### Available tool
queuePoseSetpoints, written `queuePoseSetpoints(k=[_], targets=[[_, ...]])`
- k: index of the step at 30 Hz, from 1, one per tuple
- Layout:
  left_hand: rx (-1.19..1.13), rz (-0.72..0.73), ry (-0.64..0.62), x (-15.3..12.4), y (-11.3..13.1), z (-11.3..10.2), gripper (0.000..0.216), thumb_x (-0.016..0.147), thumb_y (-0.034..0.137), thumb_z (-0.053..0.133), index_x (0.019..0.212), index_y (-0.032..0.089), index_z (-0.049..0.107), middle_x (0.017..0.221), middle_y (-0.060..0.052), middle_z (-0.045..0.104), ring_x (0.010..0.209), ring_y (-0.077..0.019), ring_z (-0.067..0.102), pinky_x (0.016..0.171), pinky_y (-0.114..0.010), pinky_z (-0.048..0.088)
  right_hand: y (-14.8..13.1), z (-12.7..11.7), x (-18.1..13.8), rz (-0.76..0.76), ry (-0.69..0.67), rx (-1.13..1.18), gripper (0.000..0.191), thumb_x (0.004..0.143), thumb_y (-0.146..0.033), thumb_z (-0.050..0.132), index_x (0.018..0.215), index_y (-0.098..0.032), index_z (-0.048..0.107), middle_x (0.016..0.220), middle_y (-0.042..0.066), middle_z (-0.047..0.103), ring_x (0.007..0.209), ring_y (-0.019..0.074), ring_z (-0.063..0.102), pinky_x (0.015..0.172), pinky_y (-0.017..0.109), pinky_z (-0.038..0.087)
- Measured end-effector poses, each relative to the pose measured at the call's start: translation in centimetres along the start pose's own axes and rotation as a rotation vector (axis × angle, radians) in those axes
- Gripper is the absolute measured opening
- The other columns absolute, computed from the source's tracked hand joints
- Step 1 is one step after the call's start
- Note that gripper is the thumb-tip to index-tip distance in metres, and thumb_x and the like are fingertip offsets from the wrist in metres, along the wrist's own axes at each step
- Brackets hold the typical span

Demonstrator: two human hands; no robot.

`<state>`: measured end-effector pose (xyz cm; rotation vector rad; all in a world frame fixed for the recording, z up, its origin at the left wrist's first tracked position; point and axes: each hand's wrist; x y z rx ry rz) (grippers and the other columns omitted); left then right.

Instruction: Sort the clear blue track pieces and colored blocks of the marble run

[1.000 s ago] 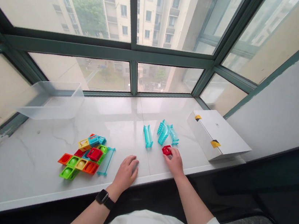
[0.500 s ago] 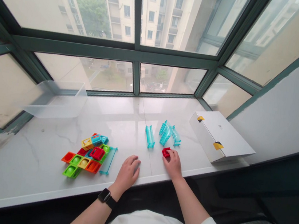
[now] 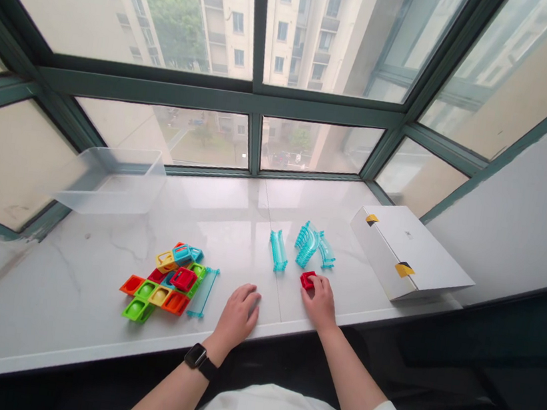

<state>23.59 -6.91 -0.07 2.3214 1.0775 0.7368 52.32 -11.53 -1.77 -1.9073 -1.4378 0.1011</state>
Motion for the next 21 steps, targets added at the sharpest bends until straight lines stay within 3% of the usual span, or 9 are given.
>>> queuePoseSetpoints(k=[7, 12, 14, 18, 21], targets=[[-0.054, -0.012, 0.006, 0.1, 0.2, -0.1, 0.031, 0.093, 0.019, 0.056, 0.120, 0.026, 0.069, 0.137, -0.013, 0.063, 0.133, -0.0343, 0.056, 0.116, -0.058, 0.044, -0.5, -0.6, -0.2, -0.040, 0.083, 0.026, 0.032, 0.090, -0.035, 0.065, 0.118, -0.023, 0.065, 0.128, 0.017, 0.056, 0.121, 0.0342, 0.056, 0.105, 0.055, 0.052], [-0.073, -0.020, 0.014, 0.0, 0.0, 0.0, 0.031, 0.093, 0.018, 0.056, 0.119, 0.027, 0.070, 0.137, -0.013, 0.062, 0.133, -0.0344, 0.055, 0.116, -0.058, 0.044, -2.5, -2.0, -0.9, -0.097, 0.186, 0.073, 0.023, 0.095, -0.034, 0.058, 0.113, -0.022, 0.066, 0.125, 0.018, 0.061, 0.122, 0.0342, 0.057, 0.108, 0.056, 0.049], [-0.073, -0.017, 0.019, -0.1, 0.0, 0.0, 0.031, 0.093, 0.018, 0.056, 0.119, 0.027, 0.070, 0.137, -0.013, 0.062, 0.133, -0.0341, 0.055, 0.116, -0.058, 0.044, -3.9, -2.1, -1.3, -0.126, 0.113, 0.140, 0.021, 0.096, -0.031, 0.056, 0.112, -0.023, 0.067, 0.117, 0.015, 0.065, 0.115, 0.0323, 0.062, 0.104, 0.053, 0.052], [-0.078, -0.016, 0.025, -0.1, 0.0, 0.1, 0.036, 0.093, 0.012, 0.052, 0.120, 0.027, 0.070, 0.137, -0.012, 0.063, 0.133, -0.0316, 0.056, 0.116, -0.056, 0.045, -7.4, -1.2, -1.9, -0.210, -0.219, 0.328, 0.022, 0.099, -0.026, 0.050, 0.111, -0.025, 0.069, 0.097, 0.008, 0.070, 0.085, 0.0240, 0.066, 0.082, 0.040, 0.057], [-0.084, -0.018, 0.028, -0.1, -0.1, 0.2, 0.042, 0.091, 0.006, 0.047, 0.121, 0.026, 0.070, 0.137, -0.011, 0.063, 0.132, -0.0300, 0.056, 0.117, -0.057, 0.045, -9.1, 0.5, -1.8, -0.226, -0.378, 0.376, 0.022, 0.100, -0.025, 0.051, 0.110, -0.024, 0.070, 0.096, 0.007, 0.071, 0.084, 0.0219, 0.067, 0.080, 0.037, 0.056]])
Point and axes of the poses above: each hand's wrist, its own x-axis towards the middle knuckle, its own z-axis out of the palm, y = z × x
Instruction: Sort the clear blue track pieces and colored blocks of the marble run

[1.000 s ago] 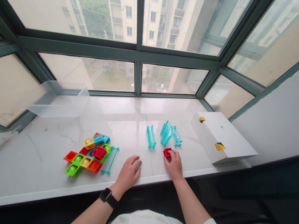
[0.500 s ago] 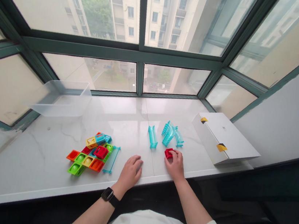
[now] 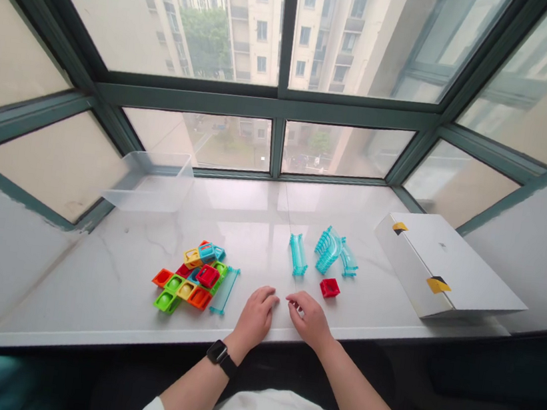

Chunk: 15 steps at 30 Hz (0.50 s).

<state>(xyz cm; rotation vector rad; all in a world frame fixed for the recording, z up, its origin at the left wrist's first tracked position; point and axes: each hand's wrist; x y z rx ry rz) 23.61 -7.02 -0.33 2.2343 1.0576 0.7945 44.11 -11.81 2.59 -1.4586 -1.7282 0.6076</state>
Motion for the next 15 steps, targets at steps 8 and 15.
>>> queuePoseSetpoints(k=[8, 15], targets=[[0.034, 0.024, 0.033, -0.2, 0.5, 0.0, 0.041, 0.089, 0.005, 0.052, 0.122, 0.023, 0.068, 0.134, -0.012, 0.064, 0.131, -0.0272, 0.057, 0.116, -0.052, 0.047, 2.0, 3.0, 1.3, 0.056, 0.026, -0.044, 0.021, 0.099, -0.026, 0.051, 0.102, -0.023, 0.072, 0.098, 0.007, 0.074, 0.093, 0.0239, 0.069, 0.087, 0.039, 0.055], [-0.063, -0.014, -0.002, -0.2, 0.7, -0.9, 0.040, 0.090, 0.008, 0.055, 0.125, 0.023, 0.067, 0.132, -0.011, 0.067, 0.131, -0.0276, 0.058, 0.117, -0.053, 0.046, 2.2, 2.8, 1.1, 0.043, 0.029, -0.035, 0.020, 0.098, -0.023, 0.052, 0.099, -0.025, 0.072, 0.096, 0.005, 0.074, 0.092, 0.0235, 0.070, 0.086, 0.037, 0.055]])
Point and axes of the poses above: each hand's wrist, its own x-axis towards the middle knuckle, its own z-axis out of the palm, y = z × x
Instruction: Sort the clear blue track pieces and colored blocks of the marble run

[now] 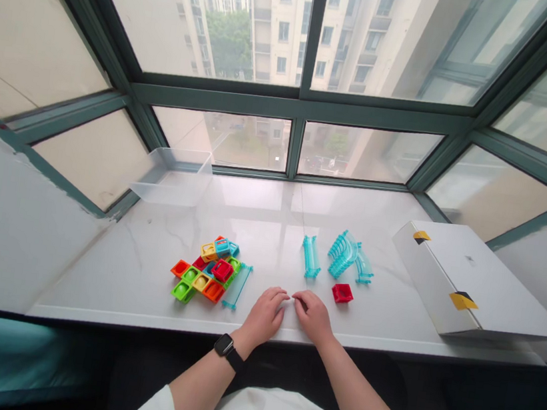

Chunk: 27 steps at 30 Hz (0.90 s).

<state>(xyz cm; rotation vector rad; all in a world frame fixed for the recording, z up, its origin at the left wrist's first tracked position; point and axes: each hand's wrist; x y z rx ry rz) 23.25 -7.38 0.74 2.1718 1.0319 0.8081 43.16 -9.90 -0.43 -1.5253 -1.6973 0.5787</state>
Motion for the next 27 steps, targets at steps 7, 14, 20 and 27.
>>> queuePoseSetpoints(k=[7, 14, 20, 27], targets=[[-0.017, -0.024, 0.116, -1.8, 1.3, -6.3, 0.029, 0.101, 0.024, 0.054, 0.129, 0.026, 0.063, 0.112, -0.008, 0.073, 0.105, -0.0229, 0.069, 0.098, -0.041, 0.056, 0.1, 0.0, 0.0, 0.012, 0.000, 0.004, 0.020, 0.097, -0.021, 0.052, 0.098, -0.025, 0.072, 0.097, 0.004, 0.075, 0.093, 0.0234, 0.070, 0.086, 0.037, 0.054], [0.228, -0.303, 0.643, -2.6, -3.5, -13.6, 0.064, 0.091, 0.046, 0.071, 0.144, 0.023, 0.045, 0.128, -0.013, 0.063, 0.126, -0.0331, 0.059, 0.110, -0.053, 0.048, -0.1, -0.1, 0.1, 0.005, 0.007, -0.007, 0.020, 0.096, -0.021, 0.052, 0.097, -0.025, 0.072, 0.097, 0.005, 0.075, 0.092, 0.0237, 0.071, 0.085, 0.037, 0.055], [0.334, -0.362, 0.427, -3.1, -7.8, -14.5, 0.063, 0.087, 0.059, 0.070, 0.133, 0.021, 0.053, 0.127, -0.014, 0.062, 0.123, -0.0363, 0.059, 0.106, -0.055, 0.049, 0.0, 0.0, 0.0, 0.005, 0.010, -0.006, 0.022, 0.095, -0.021, 0.051, 0.097, -0.025, 0.072, 0.096, 0.005, 0.075, 0.092, 0.0236, 0.071, 0.084, 0.037, 0.055], [0.466, -0.316, 0.406, -3.4, -8.9, -13.5, 0.045, 0.092, 0.058, 0.062, 0.119, 0.022, 0.061, 0.119, -0.013, 0.067, 0.116, -0.0358, 0.061, 0.103, -0.052, 0.049, -0.1, -0.1, 0.0, 0.022, -0.009, -0.016, 0.021, 0.096, -0.022, 0.050, 0.097, -0.025, 0.071, 0.096, 0.005, 0.074, 0.092, 0.0239, 0.070, 0.085, 0.037, 0.054]])
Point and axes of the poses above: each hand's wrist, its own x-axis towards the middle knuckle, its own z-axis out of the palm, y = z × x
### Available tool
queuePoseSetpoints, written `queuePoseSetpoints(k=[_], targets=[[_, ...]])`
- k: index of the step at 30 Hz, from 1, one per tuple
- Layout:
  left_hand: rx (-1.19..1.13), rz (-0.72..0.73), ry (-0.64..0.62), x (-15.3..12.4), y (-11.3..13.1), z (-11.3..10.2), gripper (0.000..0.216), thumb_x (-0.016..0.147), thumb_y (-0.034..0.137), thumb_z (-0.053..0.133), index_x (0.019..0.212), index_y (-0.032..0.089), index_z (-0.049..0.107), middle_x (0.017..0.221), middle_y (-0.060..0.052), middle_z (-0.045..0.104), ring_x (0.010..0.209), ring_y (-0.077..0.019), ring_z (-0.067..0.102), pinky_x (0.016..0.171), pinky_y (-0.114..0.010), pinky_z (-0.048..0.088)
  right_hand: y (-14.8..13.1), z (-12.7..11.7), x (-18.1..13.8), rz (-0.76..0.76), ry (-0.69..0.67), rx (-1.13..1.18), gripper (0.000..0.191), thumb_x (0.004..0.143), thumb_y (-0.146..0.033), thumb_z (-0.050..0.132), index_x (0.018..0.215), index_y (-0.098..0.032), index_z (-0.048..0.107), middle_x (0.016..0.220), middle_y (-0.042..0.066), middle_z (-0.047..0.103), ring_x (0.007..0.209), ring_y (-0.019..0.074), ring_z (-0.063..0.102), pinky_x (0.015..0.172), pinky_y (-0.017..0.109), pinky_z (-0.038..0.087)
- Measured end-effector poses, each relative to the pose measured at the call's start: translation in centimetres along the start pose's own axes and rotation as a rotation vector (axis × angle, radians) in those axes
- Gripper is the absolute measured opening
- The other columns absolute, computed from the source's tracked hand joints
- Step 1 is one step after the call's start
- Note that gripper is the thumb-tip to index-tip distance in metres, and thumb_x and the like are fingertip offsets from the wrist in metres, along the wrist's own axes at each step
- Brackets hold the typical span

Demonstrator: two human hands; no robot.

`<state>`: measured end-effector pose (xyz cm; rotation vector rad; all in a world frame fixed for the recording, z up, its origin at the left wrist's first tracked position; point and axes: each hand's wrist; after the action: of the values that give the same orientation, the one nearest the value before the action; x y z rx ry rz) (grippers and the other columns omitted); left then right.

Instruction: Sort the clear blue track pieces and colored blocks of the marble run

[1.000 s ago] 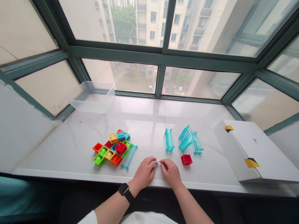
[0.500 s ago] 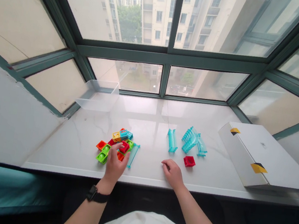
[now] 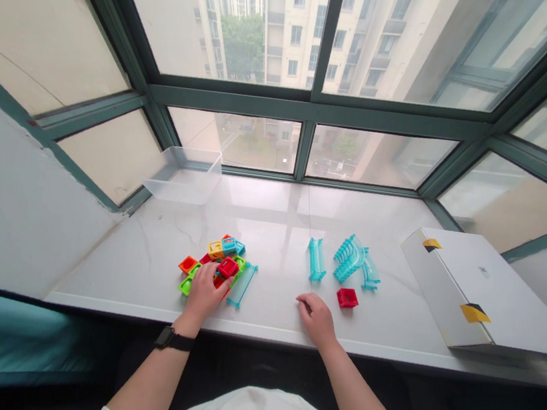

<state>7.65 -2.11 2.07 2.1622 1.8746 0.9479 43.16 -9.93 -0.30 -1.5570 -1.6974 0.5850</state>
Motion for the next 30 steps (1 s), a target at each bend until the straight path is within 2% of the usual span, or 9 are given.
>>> queuePoseSetpoints(k=[5, 9, 13, 18, 23, 25, 28, 30], targets=[[0.040, 0.007, 0.041, -0.6, 0.2, 1.2, 0.043, 0.096, 0.056, 0.056, 0.118, 0.019, 0.060, 0.121, -0.018, 0.067, 0.122, -0.0385, 0.058, 0.108, -0.054, 0.046, 0.1, 0.0, 0.0, 0.001, -0.010, 0.004, 0.021, 0.096, -0.024, 0.050, 0.097, -0.025, 0.071, 0.096, 0.005, 0.074, 0.092, 0.0241, 0.070, 0.085, 0.037, 0.054], [0.019, -0.046, 0.078, -1.1, 0.9, 2.5, 0.051, 0.096, 0.059, 0.053, 0.123, 0.016, 0.057, 0.130, -0.023, 0.063, 0.131, -0.0419, 0.053, 0.112, -0.059, 0.041, 0.1, 0.0, 0.1, 0.004, -0.009, -0.001, 0.021, 0.097, -0.025, 0.050, 0.097, -0.025, 0.071, 0.096, 0.006, 0.075, 0.092, 0.0243, 0.070, 0.085, 0.038, 0.054], [-0.081, -0.129, 0.119, -1.3, 1.8, 2.9, 0.053, 0.095, 0.062, 0.053, 0.125, 0.018, 0.054, 0.131, -0.024, 0.062, 0.133, -0.0427, 0.053, 0.111, -0.062, 0.041, 0.0, -0.1, 0.1, -0.009, 0.002, 0.003, 0.021, 0.096, -0.025, 0.051, 0.096, -0.025, 0.071, 0.095, 0.005, 0.075, 0.091, 0.0247, 0.071, 0.084, 0.038, 0.055], [-0.192, -0.225, 0.116, -0.8, 2.7, 1.8, 0.052, 0.093, 0.063, 0.055, 0.123, 0.020, 0.054, 0.122, -0.021, 0.066, 0.122, -0.0406, 0.060, 0.103, -0.060, 0.048, -0.2, -0.1, 0.1, -0.013, 0.010, -0.001, 0.022, 0.096, -0.025, 0.050, 0.096, -0.026, 0.072, 0.094, 0.006, 0.075, 0.088, 0.0250, 0.071, 0.082, 0.039, 0.056], [-0.312, -0.372, 0.042, -0.7, 3.6, 0.2, 0.045, 0.093, 0.064, 0.057, 0.113, 0.023, 0.058, 0.105, -0.011, 0.070, 0.101, -0.0328, 0.068, 0.087, -0.049, 0.056, -0.2, 0.0, 0.1, -0.024, 0.010, 0.003, 0.022, 0.096, -0.025, 0.050, 0.096, -0.025, 0.072, 0.095, 0.006, 0.075, 0.091, 0.0249, 0.071, 0.084, 0.038, 0.056], [-0.330, -0.393, 0.063, -0.7, 4.2, -0.4, 0.044, 0.093, 0.062, 0.058, 0.112, 0.023, 0.059, 0.105, -0.010, 0.070, 0.101, -0.0320, 0.067, 0.088, -0.049, 0.056, -0.2, 0.0, 0.0, -0.016, 0.010, 0.004, 0.021, 0.096, -0.024, 0.050, 0.096, -0.026, 0.072, 0.095, 0.005, 0.075, 0.092, 0.0245, 0.071, 0.085, 0.038, 0.055], [-0.385, -0.347, 0.110, -1.1, 6.0, -1.0, 0.044, 0.092, 0.059, 0.062, 0.115, 0.021, 0.062, 0.112, -0.013, 0.069, 0.111, -0.0333, 0.065, 0.098, -0.051, 0.052, -0.1, 0.0, 0.0, -0.007, 0.005, 0.005, 0.021, 0.096, -0.023, 0.051, 0.096, -0.025, 0.071, 0.095, 0.005, 0.075, 0.092, 0.0243, 0.071, 0.085, 0.038, 0.055], [-0.544, -0.306, 0.060, -1.4, 7.8, -1.0, 0.044, 0.093, 0.056, 0.063, 0.118, 0.019, 0.064, 0.115, -0.013, 0.069, 0.113, -0.0322, 0.065, 0.102, -0.050, 0.051, -0.2, -0.1, 0.0, -0.007, 0.006, 0.005, 0.020, 0.097, -0.024, 0.051, 0.096, -0.025, 0.071, 0.095, 0.005, 0.075, 0.092, 0.0246, 0.071, 0.085, 0.039, 0.055]])
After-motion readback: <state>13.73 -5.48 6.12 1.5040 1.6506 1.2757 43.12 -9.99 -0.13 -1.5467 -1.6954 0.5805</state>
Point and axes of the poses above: each hand's wrist, its own x-axis towards the middle knuckle, its own z-axis out of the palm, y = z × x
